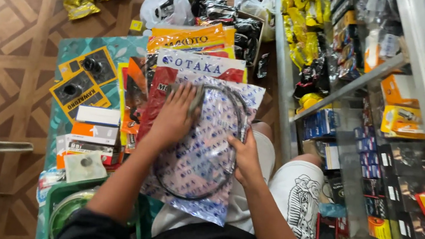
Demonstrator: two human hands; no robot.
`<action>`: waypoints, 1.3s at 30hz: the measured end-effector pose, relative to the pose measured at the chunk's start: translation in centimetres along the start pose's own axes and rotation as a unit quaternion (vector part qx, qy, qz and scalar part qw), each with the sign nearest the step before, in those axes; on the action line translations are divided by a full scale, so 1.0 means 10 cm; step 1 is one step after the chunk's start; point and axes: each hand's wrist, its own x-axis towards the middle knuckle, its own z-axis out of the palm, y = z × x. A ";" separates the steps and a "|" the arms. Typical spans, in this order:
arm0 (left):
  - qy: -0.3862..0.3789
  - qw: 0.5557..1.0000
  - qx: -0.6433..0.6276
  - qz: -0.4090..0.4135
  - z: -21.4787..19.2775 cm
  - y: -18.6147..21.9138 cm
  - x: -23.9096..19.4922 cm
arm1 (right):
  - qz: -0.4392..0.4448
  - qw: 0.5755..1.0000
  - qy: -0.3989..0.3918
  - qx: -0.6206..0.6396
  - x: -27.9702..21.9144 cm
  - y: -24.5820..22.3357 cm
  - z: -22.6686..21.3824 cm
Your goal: The person sits on the floor and wipes several packaged motorcycle cables with a cloth. They handle each package one at a time, rubbing the cloth over the plastic surface, then place the items back on the pile.
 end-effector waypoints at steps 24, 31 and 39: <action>0.029 0.956 -0.192 0.219 -0.26 1.32 -0.24 | 0.123 0.940 -0.121 0.294 0.82 -0.51 0.02; 0.037 0.988 -0.117 0.099 0.10 0.55 0.54 | 0.092 0.945 -0.121 0.290 0.33 -0.43 0.50; -0.016 0.988 -0.141 0.060 -0.09 1.25 0.09 | 0.041 0.974 0.006 0.223 0.63 -0.11 0.23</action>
